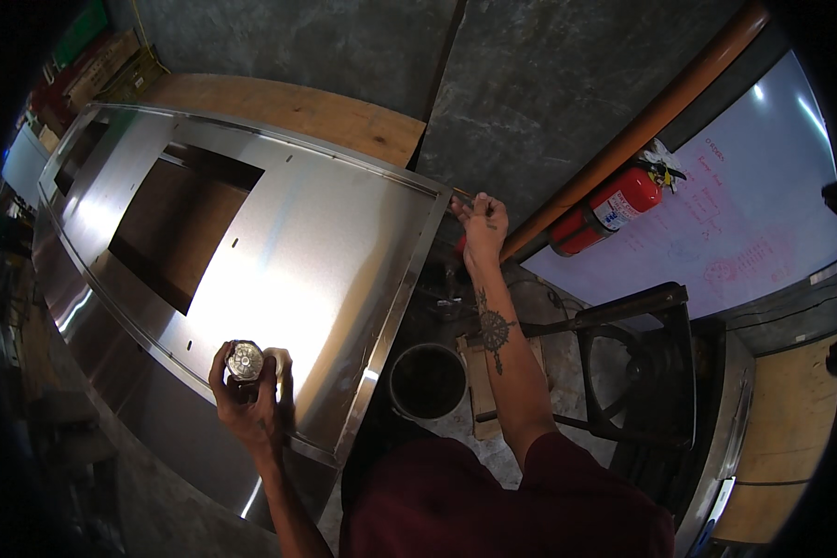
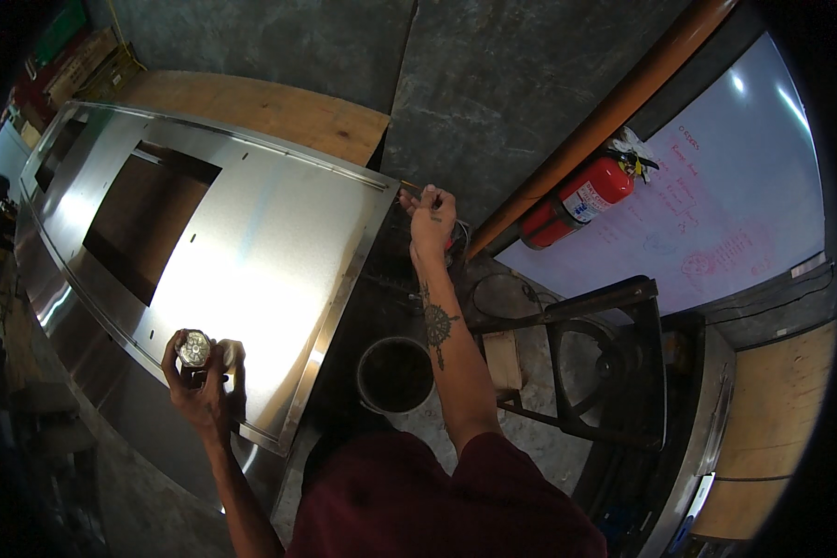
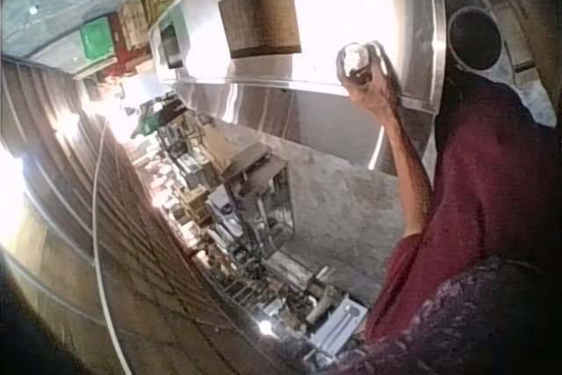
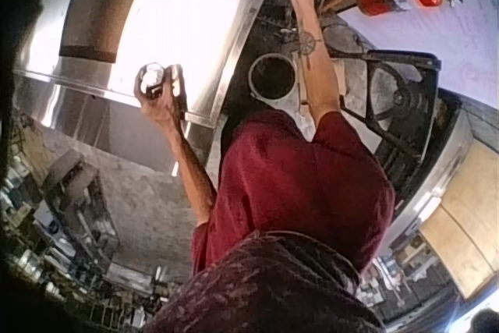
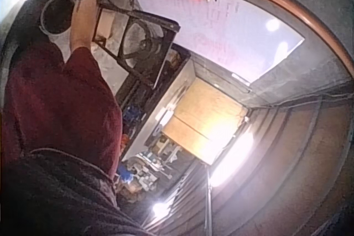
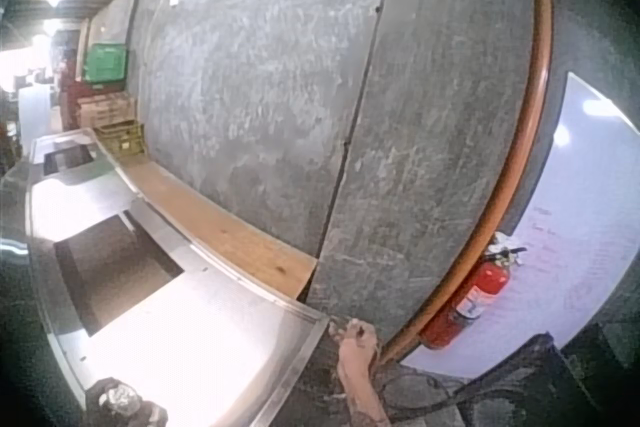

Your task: The person applies a substance from a small container along the seam of a large stainless steel panel using a small stick. They then walk to a bucket, retrieve a cloth, and wring it out.

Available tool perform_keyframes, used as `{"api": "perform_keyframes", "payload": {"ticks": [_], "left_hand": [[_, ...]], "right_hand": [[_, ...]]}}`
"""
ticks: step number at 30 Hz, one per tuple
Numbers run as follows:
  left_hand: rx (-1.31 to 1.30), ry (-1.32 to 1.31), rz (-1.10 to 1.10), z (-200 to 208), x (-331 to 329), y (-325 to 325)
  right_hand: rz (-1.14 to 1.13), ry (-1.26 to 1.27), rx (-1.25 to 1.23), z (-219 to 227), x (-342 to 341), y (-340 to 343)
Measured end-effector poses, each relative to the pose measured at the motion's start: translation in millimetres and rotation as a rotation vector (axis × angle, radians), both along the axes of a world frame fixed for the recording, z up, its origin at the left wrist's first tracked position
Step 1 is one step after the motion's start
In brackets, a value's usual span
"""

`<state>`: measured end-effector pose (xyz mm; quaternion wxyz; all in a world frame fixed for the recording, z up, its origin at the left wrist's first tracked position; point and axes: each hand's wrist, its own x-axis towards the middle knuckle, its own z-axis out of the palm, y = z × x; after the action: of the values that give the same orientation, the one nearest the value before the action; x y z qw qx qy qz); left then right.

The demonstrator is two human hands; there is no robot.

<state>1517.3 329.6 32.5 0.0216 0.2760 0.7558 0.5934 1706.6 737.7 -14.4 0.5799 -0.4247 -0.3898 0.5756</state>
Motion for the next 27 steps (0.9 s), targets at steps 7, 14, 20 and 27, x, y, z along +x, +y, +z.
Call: {"api": "perform_keyframes", "payload": {"ticks": [7, 14, 20, 27], "left_hand": [[0.013, -0.022, -0.004, 0, 6, 5], [-0.047, -0.077, 0.067, 18, 13, 6], [-0.071, -0.089, 0.001, 3, 10, -2], [0.028, -0.17, -0.016, 18, 1, -15]], "right_hand": [[0.006, 0.004, 0.01, -4, 9, 4], [-0.038, 0.164, 0.01, -9, -2, -1], [-0.044, -0.041, 0.196, -48, 52, -20], [0.153, -0.138, 0.126, 62, 12, -115]]}}
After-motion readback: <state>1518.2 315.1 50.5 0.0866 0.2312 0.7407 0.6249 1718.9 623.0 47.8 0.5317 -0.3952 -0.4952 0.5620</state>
